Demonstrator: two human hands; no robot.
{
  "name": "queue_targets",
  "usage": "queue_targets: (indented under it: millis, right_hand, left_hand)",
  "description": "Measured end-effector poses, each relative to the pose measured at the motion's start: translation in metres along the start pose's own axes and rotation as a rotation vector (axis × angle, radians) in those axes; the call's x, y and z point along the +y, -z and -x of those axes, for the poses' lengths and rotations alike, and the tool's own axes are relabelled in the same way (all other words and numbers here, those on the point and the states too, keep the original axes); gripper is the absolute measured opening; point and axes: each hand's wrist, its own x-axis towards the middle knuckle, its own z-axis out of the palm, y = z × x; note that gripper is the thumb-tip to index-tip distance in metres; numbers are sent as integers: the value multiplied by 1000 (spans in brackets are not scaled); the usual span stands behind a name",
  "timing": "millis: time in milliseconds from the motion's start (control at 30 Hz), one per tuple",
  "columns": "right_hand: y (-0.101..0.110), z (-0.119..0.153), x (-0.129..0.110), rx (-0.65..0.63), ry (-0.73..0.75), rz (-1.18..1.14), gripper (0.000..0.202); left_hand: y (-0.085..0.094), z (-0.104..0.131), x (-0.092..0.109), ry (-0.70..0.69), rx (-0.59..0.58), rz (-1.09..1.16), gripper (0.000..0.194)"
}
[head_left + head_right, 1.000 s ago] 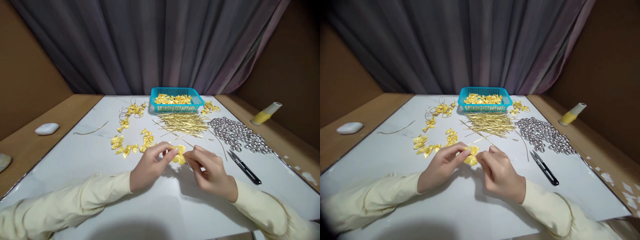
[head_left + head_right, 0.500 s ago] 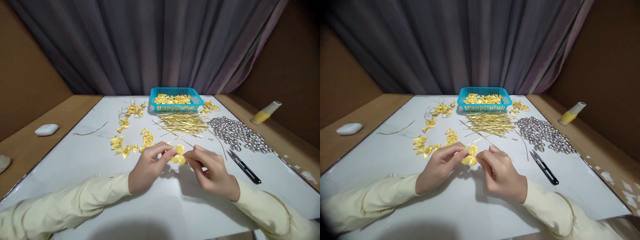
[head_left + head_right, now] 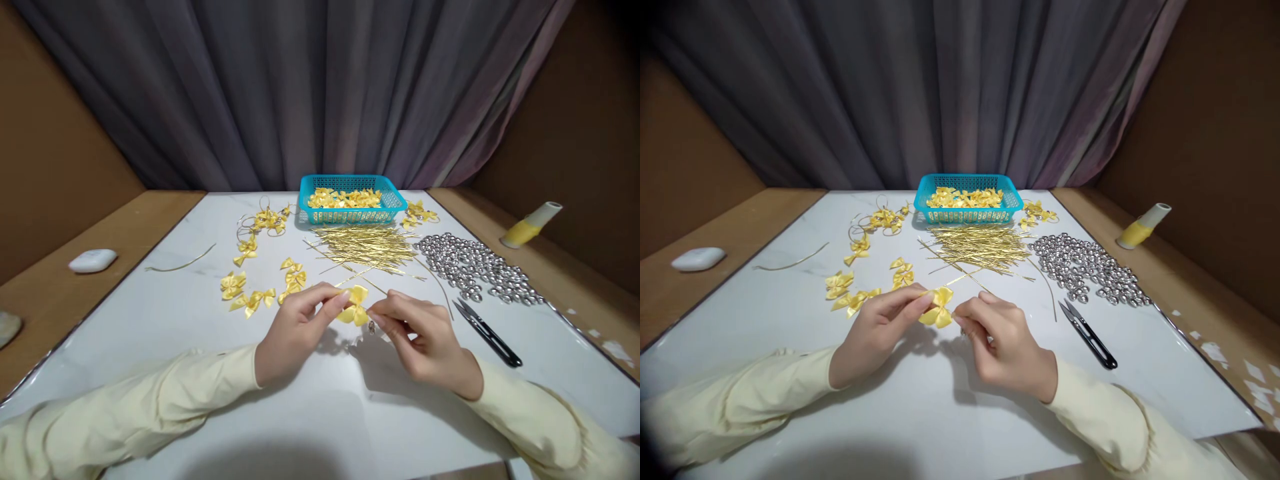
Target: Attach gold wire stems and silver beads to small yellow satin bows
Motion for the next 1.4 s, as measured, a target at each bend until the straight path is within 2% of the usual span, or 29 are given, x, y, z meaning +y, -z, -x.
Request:
queue_targets:
  millis: [233, 433, 767, 933, 1167, 1267, 1400]
  right_hand:
    - [1, -2, 2, 11, 11, 10, 14]
    - [3, -1, 1, 8, 26, -9, 16]
    - [2, -2, 1, 6, 5, 8, 15]
    - [2, -1, 2, -3, -15, 25, 14]
    - [7, -3, 0, -14, -24, 15, 14]
    - [10, -5, 1, -16, -17, 29, 16]
    - [13, -6, 3, -74, 16, 56, 19]
  left_hand:
    - [0, -1, -1, 46, 12, 52, 19]
    - [0, -3, -5, 87, 82, 79, 16]
    - [0, -2, -4, 100, 50, 100, 17]
    - [0, -1, -2, 122, -6, 164, 18]
    - [0, -1, -1, 152, -10, 211, 15]
    - [0, -2, 0, 179, -69, 330, 7]
    - [3, -5, -1, 261, -231, 454, 14]
